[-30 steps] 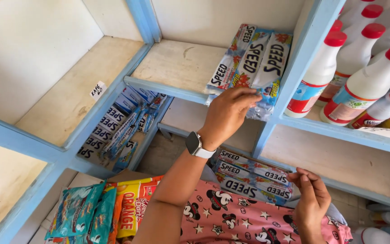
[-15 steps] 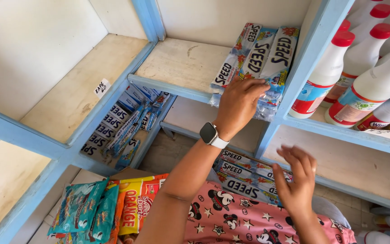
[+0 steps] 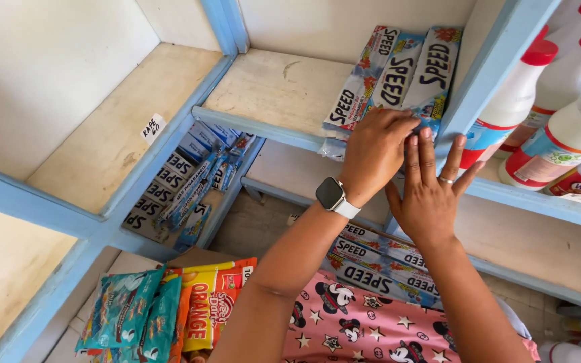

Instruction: Organizing and stacking bars of laundry detergent on a low shelf.

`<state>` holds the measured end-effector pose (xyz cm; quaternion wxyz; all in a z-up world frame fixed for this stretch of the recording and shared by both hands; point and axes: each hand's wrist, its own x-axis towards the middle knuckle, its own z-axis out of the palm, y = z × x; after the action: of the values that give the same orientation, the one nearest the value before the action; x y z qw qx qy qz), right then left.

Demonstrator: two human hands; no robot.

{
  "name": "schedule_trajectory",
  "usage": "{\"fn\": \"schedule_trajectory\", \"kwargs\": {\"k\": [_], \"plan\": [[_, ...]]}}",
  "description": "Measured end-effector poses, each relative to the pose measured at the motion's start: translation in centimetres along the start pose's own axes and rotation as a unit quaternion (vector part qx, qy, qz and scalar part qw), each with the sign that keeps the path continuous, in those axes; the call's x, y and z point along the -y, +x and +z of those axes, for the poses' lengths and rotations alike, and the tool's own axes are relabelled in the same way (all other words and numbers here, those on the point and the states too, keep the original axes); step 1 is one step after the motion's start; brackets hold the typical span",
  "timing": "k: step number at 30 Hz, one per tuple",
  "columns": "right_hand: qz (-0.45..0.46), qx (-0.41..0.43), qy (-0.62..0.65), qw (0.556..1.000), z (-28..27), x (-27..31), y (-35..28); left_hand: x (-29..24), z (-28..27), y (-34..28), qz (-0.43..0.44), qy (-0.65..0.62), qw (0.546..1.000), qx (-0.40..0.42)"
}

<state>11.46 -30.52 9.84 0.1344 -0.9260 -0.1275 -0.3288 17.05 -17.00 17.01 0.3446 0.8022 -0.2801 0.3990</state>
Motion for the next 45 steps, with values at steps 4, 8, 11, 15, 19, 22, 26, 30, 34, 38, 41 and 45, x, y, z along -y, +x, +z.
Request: {"fn": "schedule_trajectory", "kwargs": {"k": [4,8,11,15,19,22,26,30,34,38,41,45], "plan": [[0.005,0.018,-0.019,1.0,-0.9,0.5,0.2,0.4,0.4,-0.2,0.003,-0.003,1.0,-0.005],[0.012,0.02,-0.023,0.999,-2.3,0.8,0.7,0.3,0.7,0.3,0.018,0.016,1.0,-0.02],[0.01,0.022,-0.034,0.999,-3.2,0.8,1.1,0.5,0.5,0.1,0.01,-0.001,1.0,-0.008],[0.007,0.042,-0.042,0.998,-3.9,0.8,0.8,0.6,0.7,-0.2,0.0,-0.03,0.999,-0.016],[0.0,0.06,-0.009,0.998,-4.4,1.2,0.0,1.4,0.7,-0.4,-0.002,-0.05,0.999,-0.018],[-0.009,0.059,0.019,0.998,-4.7,0.6,-2.0,1.7,0.9,-0.3,0.004,-0.051,0.999,-0.005],[-0.02,0.031,0.052,0.998,-4.7,-0.6,-5.7,0.4,-0.4,0.6,0.01,0.007,0.999,0.047],[-0.007,0.021,0.074,0.997,-3.6,-1.9,-8.6,0.4,0.0,0.6,0.035,0.05,0.997,0.044],[0.02,0.051,0.113,0.992,-2.9,-2.8,-10.6,0.0,0.4,0.2,0.03,0.067,0.994,0.075],[0.011,0.112,0.146,0.983,-2.1,-3.2,-12.8,-0.7,1.0,-1.8,0.017,0.119,0.99,0.078],[-0.003,0.192,0.128,0.973,0.3,-5.1,-14.9,-1.6,0.9,-4.0,0.025,0.103,0.994,0.026],[-0.025,0.286,0.133,0.949,4.1,-7.6,-17.0,-3.3,0.6,-10.1,0.006,0.039,0.999,0.025]]}}
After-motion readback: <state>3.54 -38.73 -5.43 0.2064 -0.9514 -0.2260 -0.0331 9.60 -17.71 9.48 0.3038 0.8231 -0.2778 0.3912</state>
